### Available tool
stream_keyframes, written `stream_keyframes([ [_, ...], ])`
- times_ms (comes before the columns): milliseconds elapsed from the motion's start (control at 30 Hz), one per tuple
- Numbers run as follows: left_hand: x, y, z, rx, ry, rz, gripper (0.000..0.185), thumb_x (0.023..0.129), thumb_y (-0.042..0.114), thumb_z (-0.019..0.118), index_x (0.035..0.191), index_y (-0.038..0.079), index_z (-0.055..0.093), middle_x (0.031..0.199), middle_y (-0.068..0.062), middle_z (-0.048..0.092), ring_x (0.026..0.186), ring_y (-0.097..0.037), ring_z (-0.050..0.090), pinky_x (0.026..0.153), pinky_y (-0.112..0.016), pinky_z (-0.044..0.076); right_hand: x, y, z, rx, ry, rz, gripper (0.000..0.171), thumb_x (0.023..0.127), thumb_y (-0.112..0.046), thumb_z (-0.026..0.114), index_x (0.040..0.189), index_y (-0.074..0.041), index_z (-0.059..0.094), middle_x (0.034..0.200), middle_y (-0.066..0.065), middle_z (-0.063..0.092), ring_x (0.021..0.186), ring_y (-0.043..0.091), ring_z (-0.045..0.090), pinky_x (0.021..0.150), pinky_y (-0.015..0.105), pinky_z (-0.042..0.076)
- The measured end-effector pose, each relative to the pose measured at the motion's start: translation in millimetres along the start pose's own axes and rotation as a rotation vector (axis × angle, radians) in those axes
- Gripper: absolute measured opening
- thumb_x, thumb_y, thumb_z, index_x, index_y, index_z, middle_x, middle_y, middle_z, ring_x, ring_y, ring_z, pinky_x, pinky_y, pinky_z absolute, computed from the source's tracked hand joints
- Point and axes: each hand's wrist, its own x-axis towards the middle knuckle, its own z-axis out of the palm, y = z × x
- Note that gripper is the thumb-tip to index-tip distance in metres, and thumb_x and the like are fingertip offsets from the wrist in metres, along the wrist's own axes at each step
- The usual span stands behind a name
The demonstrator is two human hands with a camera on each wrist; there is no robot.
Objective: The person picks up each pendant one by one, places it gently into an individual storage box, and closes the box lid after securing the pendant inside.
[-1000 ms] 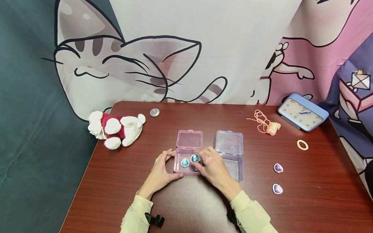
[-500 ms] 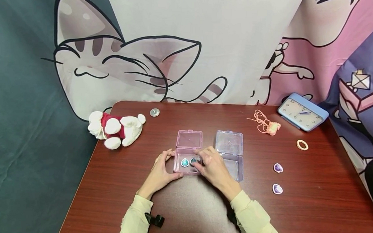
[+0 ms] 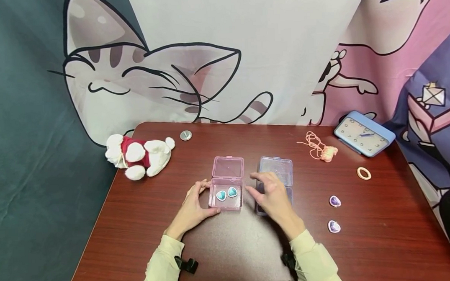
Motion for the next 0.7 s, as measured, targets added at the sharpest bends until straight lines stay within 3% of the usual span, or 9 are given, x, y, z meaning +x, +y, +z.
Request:
stream_keyframes([
  [167,-1.4,-0.1,0.2,-0.011,-0.011,0.000,0.079,0.073,0.024,0.099,0.135,0.015,0.052,0.153,-0.004,0.055,0.152,-0.031,0.039,0.124,-0.061,0.021,-11,19,-29,0.022,0.110,0.071,0.036,0.078,-0.005,0.091,0.110,0.002,0.077,0.095,0.015,0.077,0.086,0.031,0.072,0.078,0.044,0.059],
  [400,-6.1,8.2,-1.5,-0.058,-0.039,0.001,0.097,0.072,0.024,0.100,0.148,0.014,0.041,0.164,0.004,0.043,0.154,-0.024,0.037,0.125,-0.052,0.027,-41,46,-60,-0.022,0.227,0.193,0.028,0.081,0.001,0.087,0.108,0.001,0.078,0.087,0.009,0.076,0.072,0.016,0.069,0.070,0.009,0.051],
  [533,-5.3,26.2,-4.3,-0.061,-0.007,0.077,0.103,0.071,0.023,0.101,0.151,0.011,0.037,0.168,0.000,0.038,0.154,-0.025,0.037,0.123,-0.052,0.029,-59,52,-69,-0.031,0.258,0.237,0.026,0.081,0.003,0.086,0.107,0.001,0.078,0.087,0.009,0.077,0.073,0.004,0.066,0.070,0.004,0.048],
  [700,-1.6,63.1,-1.0,-0.061,0.019,0.190,0.110,0.070,0.019,0.101,0.157,0.016,0.034,0.170,-0.003,0.036,0.153,-0.023,0.036,0.123,-0.050,0.031,-74,55,-75,-0.043,0.262,0.264,0.026,0.082,0.003,0.086,0.107,0.000,0.078,0.090,0.008,0.078,0.076,-0.004,0.063,0.071,0.006,0.049],
])
